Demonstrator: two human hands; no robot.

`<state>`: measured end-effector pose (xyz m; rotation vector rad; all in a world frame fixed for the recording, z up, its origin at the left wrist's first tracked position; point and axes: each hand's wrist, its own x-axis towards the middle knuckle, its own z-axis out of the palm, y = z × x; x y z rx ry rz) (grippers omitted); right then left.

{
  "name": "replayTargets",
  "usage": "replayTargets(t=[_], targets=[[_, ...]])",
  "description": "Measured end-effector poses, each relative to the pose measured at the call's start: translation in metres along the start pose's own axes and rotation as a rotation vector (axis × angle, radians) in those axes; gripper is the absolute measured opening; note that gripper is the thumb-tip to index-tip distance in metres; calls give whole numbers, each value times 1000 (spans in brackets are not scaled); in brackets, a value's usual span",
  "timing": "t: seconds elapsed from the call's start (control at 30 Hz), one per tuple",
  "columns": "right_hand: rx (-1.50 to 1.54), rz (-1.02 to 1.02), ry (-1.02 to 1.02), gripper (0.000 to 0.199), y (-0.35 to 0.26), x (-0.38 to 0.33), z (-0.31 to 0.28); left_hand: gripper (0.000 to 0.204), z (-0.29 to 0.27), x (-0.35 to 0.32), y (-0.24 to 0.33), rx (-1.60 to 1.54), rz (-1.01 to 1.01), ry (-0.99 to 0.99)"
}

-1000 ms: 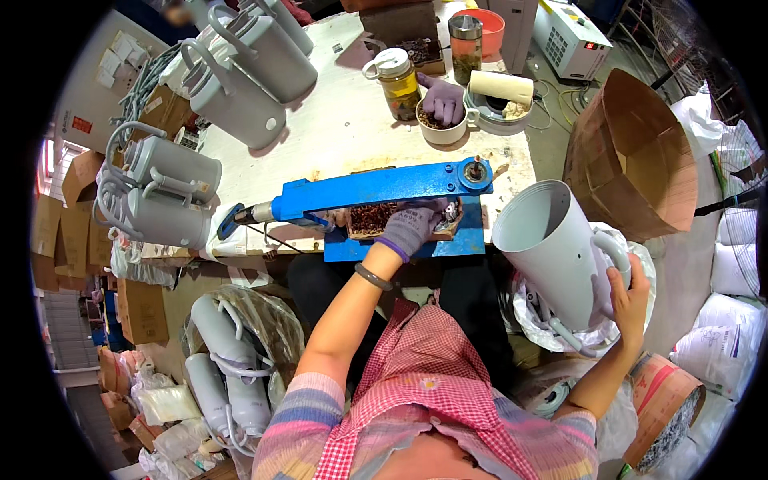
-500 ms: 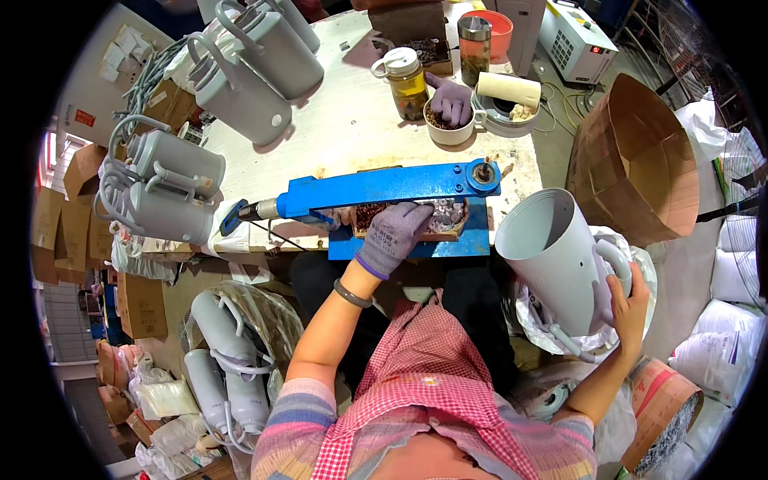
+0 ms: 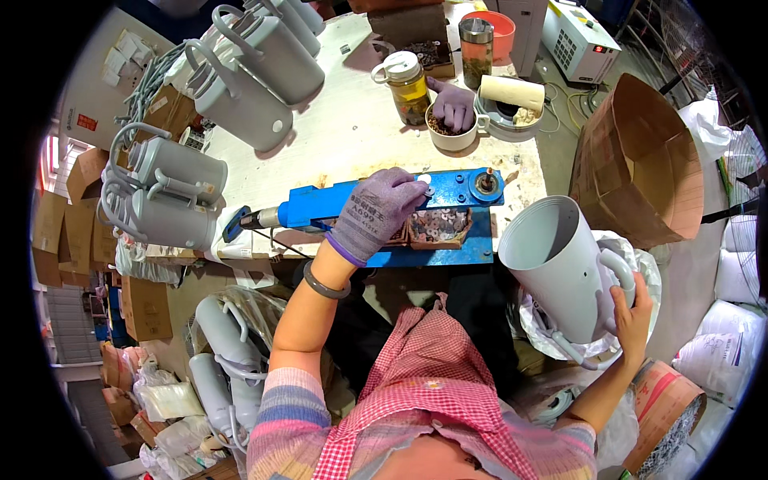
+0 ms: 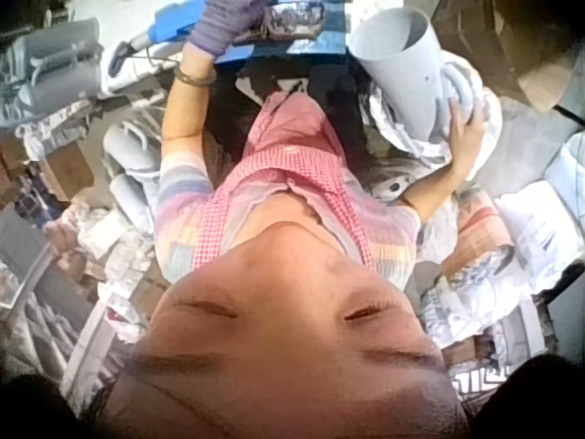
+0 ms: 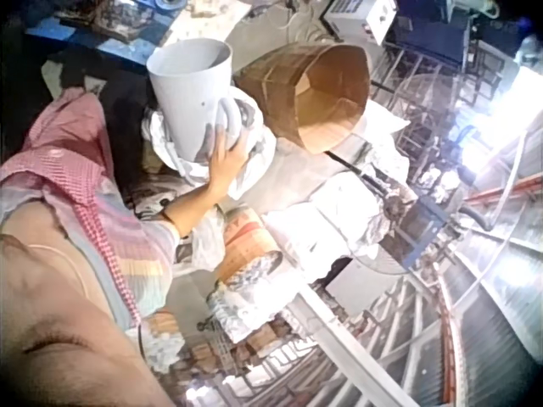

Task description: The person assembles white plastic sprayers by inserting small metal components into the nozzle openings using a blue bench vise. They repeatedly pick up sprayer bodies, secure them in the vise, insert the parts, and then place the finished units into a plastic bag.

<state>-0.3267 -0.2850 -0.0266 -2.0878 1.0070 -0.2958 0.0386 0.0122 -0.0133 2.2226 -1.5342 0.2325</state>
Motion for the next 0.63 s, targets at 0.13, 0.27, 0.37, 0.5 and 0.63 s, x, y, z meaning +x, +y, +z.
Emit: replayTargets(t=[0.13, 0.27, 0.37, 0.5, 0.63], targets=[[3, -4, -18, 31, 0, 4, -1, 24, -5, -1, -6, -108, -48, -21], [-11, 7, -19, 31, -2, 6, -3, 26, -10, -5, -14, -105, -88, -30], [-12, -34, -1, 30, -4, 9, -3, 28, -20, -9, -22, -127, -104, -33], [25, -43, -14, 29, -8, 10, -4, 32, -26, -13, -17, -218, -151, 15], [-9, -108, 22, 30, -10, 11, -1, 37, -16, -15, 5, 81, -128, -75]])
